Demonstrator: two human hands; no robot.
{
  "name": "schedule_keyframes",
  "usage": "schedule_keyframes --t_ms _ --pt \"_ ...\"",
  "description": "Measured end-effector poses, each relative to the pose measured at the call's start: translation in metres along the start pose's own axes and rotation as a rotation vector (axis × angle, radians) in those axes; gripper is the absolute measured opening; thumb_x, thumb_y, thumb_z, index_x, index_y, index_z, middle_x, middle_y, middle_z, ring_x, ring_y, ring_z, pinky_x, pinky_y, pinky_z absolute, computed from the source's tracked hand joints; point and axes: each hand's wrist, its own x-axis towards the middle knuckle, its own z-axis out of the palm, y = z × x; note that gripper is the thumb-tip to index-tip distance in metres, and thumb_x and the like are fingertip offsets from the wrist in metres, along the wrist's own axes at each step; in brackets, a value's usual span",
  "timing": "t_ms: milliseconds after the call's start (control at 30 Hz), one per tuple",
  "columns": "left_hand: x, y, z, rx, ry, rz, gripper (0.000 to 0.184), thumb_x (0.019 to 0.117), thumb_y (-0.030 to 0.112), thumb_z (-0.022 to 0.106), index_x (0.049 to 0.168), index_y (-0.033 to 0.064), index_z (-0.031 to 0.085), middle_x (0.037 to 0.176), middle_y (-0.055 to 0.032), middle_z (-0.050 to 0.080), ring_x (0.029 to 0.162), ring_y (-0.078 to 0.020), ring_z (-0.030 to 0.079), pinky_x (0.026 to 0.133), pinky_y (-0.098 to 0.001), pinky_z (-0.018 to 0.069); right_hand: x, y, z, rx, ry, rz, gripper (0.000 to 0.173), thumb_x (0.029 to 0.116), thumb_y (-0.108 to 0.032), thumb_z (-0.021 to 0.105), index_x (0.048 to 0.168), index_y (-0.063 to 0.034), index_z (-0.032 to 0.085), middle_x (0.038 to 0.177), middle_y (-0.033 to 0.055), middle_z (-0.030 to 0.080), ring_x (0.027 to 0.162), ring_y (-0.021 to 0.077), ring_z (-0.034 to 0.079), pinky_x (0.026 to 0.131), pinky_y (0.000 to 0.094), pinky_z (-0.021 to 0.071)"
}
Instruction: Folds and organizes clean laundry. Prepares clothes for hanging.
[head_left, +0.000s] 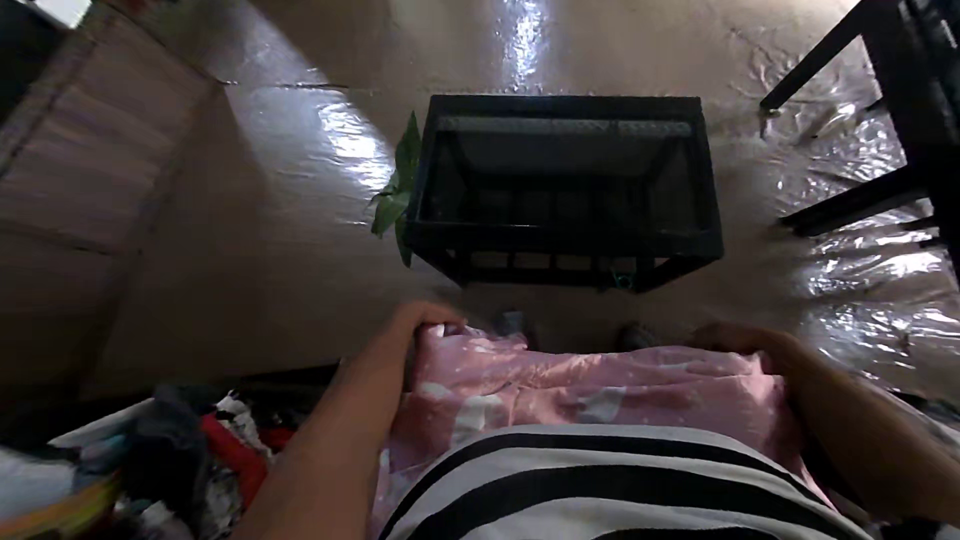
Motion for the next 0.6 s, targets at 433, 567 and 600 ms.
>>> schedule_keyframes --t_ms 433,567,600 --pt "-0.015 0.003 -0.023 -0.628 0.501 0.433 0.043 0.1001 0.003 0.058 0.142 0.0033 0.046 0.125 -0.0243 0.059 0.100 -0.0304 0.062 0.085 -0.0499 0.0531 -0.072 -0.014 -0.043 0.323 0.704 -0.017 0.027 0.1035 -0.022 0.062 0.118 0.0000 0.067 0.100 0.0236 0.068 0.088 0.0357 0.066 0.083 0.0611 0.0535" --pt "-0.087 0.001 -0.037 -0.698 0.656 0.750 0.041 0.1010 0.003 0.052 0.141 0.0075 0.049 0.115 -0.0143 0.065 0.092 -0.0180 0.064 0.080 -0.0393 0.0560 -0.139 -0.038 -0.041 0.302 1.031 -0.188 0.022 0.0984 -0.013 0.068 0.116 0.0004 0.067 0.101 0.0227 0.068 0.086 0.0331 0.066 0.082 0.0598 0.0538" --pt "-0.108 -0.005 -0.036 -0.713 0.707 0.822 0.037 0.1003 0.002 0.051 0.137 0.0061 0.052 0.107 -0.0093 0.066 0.086 -0.0121 0.064 0.076 -0.0336 0.0557 -0.158 -0.032 -0.034 0.261 1.073 -0.274 0.022 0.0983 -0.016 0.067 0.115 -0.0025 0.066 0.099 0.0149 0.068 0.082 0.0225 0.065 0.078 0.0494 0.0564"
